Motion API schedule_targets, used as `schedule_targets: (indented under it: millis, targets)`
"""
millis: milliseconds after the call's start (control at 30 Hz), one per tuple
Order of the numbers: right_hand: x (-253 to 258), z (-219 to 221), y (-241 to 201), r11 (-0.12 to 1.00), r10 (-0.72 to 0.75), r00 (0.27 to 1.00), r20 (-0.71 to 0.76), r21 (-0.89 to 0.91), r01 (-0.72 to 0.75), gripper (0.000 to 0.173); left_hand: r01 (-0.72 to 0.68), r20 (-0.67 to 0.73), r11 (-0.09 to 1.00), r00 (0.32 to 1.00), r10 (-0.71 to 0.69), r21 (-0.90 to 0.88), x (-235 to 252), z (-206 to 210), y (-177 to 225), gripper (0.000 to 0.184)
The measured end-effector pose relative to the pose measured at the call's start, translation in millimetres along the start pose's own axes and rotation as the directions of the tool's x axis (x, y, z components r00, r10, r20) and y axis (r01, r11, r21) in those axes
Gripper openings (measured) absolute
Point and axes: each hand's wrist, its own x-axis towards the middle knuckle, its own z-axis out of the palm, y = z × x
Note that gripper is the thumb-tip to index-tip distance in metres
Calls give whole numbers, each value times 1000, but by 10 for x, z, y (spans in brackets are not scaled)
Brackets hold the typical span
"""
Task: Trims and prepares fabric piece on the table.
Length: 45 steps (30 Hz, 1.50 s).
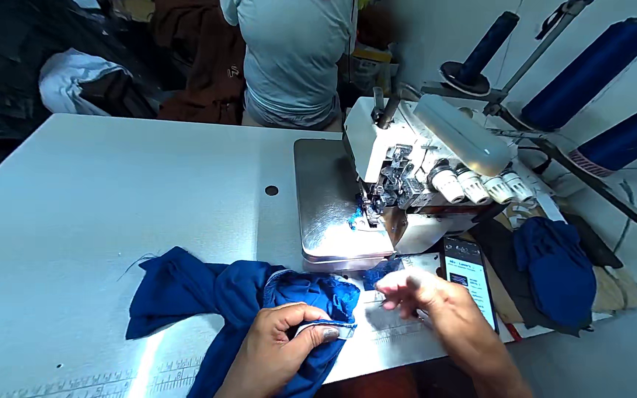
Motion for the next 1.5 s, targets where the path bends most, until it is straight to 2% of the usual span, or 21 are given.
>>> schedule_targets:
  millis: [33, 67, 100, 133, 167, 200, 267, 400, 467, 533, 667, 733, 833, 933, 1067, 1200, 1300, 1400, 1500]
  targets:
    - [-21, 91, 13, 996, -85, 996, -15, -25, 84, 26, 11, 15, 1000, 1000, -10, -16, 3, 9, 3, 11]
    - [-32, 170, 23, 989, -150, 988, 26, -13, 150, 25, 23, 29, 999, 999, -22, -37, 7, 19, 9, 12]
    - [-32, 225, 39, 983, -184, 977, 110, 29, 182, 32, 37, 42, 998, 998, -35, -59, 14, 25, 16, 12]
    - [-26, 264, 64, 980, -197, 961, 193, 60, 189, 37, 54, 52, 996, 997, -50, -76, 18, 28, 24, 11]
    - [-23, 296, 103, 979, -201, 949, 242, 68, 190, 34, 67, 58, 995, 996, -63, -75, 17, 22, 28, 11]
    - [-18, 322, 148, 979, -203, 946, 252, 61, 193, 23, 73, 53, 996, 996, -70, -59, 13, 5, 22, 11]
    - [-6, 340, 216, 982, -188, 947, 260, 47, 182, 22, 89, 6, 996, 996, -89, 11, -4, -39, -5, 11]
    - [-31, 381, 224, 986, -152, 971, 184, 98, 136, 19, 138, -73, 990, 988, -137, 9, -11, -72, -21, 11]
    - [-49, 389, 197, 983, -104, 979, 173, 170, 74, 16, 160, -15, 985, 987, -161, -66, 5, -79, 13, 13]
    - [-54, 380, 189, 977, -120, 975, 185, 198, 83, 20, 181, 61, 977, 983, -175, -110, 29, -92, 41, 23]
    - [-70, 442, 208, 942, -335, 932, 137, 28, 334, 17, 164, 90, 984, 983, -158, -69, 26, -57, 31, 16]
    - [-66, 461, 183, 911, -400, 911, 96, -69, 407, 11, 151, 85, 987, 986, -146, -58, 25, -51, 31, 13]
    - [-62, 445, 104, 898, -405, 912, 67, -159, 411, 15, 145, 76, 989, 987, -143, -14, 32, -46, 53, 14]
    - [-97, 479, 235, 867, -431, 902, 27, -265, 422, 18, 123, 59, 992, 990, -125, 26, 20, -35, 19, 12]
    - [-103, 471, 284, 918, -357, 934, 14, -180, 353, 22, 23, 77, 998, 997, -28, 67, 11, -14, -75, 10]
    - [-92, 485, 290, 895, -405, 912, 62, -178, 410, 31, 160, 44, 987, 986, -160, 8, 24, -3, 3, 13]
    - [-85, 539, 354, 846, -459, 888, 20, -295, 444, 21, 148, 46, 989, 988, -146, -24, 26, 5, 15, 16]
    - [-84, 564, 339, 871, -428, 904, 7, -265, 414, 20, 115, 24, 993, 993, -115, -3, 10, -8, 12, 20]
    - [-113, 583, 278, 860, -423, 905, -44, -333, 386, 21, 51, -8, 996, 999, -51, 75, -3, 13, -50, 16]
